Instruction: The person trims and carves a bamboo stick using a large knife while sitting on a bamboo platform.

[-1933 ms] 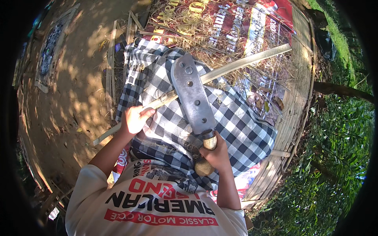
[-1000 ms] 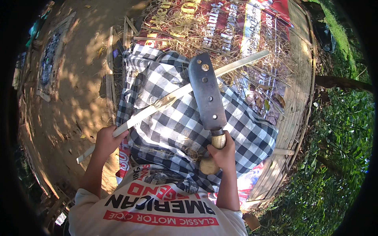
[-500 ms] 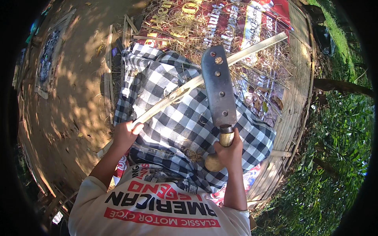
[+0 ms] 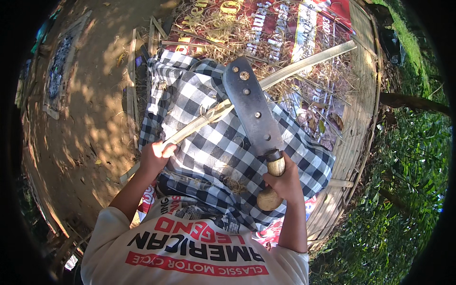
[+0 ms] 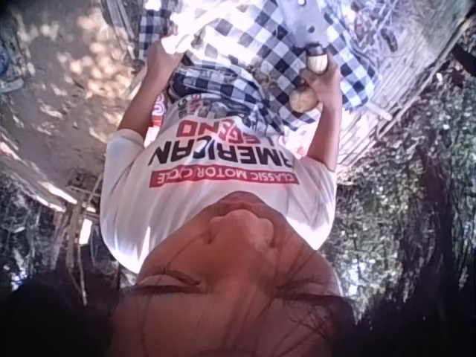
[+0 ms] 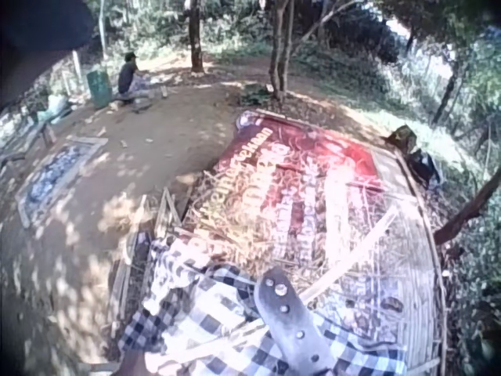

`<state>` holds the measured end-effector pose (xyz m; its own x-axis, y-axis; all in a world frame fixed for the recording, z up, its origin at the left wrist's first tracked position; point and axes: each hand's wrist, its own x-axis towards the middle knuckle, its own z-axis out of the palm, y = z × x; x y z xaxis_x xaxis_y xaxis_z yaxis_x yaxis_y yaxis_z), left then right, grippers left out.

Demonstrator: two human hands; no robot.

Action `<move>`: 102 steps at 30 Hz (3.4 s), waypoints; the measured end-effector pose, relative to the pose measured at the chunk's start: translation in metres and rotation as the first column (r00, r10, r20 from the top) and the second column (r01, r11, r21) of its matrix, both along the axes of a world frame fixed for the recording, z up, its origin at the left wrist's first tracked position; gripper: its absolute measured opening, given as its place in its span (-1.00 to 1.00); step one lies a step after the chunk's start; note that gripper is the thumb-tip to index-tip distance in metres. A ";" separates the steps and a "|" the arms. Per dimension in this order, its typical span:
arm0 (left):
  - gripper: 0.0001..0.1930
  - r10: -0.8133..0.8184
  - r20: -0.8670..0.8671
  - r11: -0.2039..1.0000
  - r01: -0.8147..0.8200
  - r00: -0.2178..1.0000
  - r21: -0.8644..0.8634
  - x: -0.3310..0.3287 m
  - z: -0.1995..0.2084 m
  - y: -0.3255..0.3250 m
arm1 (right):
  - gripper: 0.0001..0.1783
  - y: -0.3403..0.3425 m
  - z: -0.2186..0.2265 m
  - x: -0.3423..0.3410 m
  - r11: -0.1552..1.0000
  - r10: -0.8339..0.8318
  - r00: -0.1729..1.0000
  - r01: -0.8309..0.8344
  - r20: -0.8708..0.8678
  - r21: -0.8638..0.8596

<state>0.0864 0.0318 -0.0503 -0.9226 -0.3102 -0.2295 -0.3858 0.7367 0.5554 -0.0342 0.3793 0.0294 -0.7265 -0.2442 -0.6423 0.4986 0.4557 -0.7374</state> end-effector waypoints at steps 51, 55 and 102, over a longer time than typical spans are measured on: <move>-0.48 0.065 0.002 0.998 -0.065 0.998 -0.006 0.000 -0.005 0.002 | -0.21 0.014 -0.015 0.017 0.894 -0.234 0.972 0.215 -0.003 -0.393; -0.48 0.042 0.053 0.999 -0.042 0.998 -0.006 0.006 -0.007 -0.005 | -0.21 0.011 -0.018 0.037 0.932 -0.109 0.994 0.104 0.008 -0.346; -0.47 0.043 0.057 0.999 -0.044 0.997 0.012 0.001 -0.001 -0.004 | -0.58 0.000 0.005 0.041 0.953 -0.053 0.991 0.088 0.126 -0.291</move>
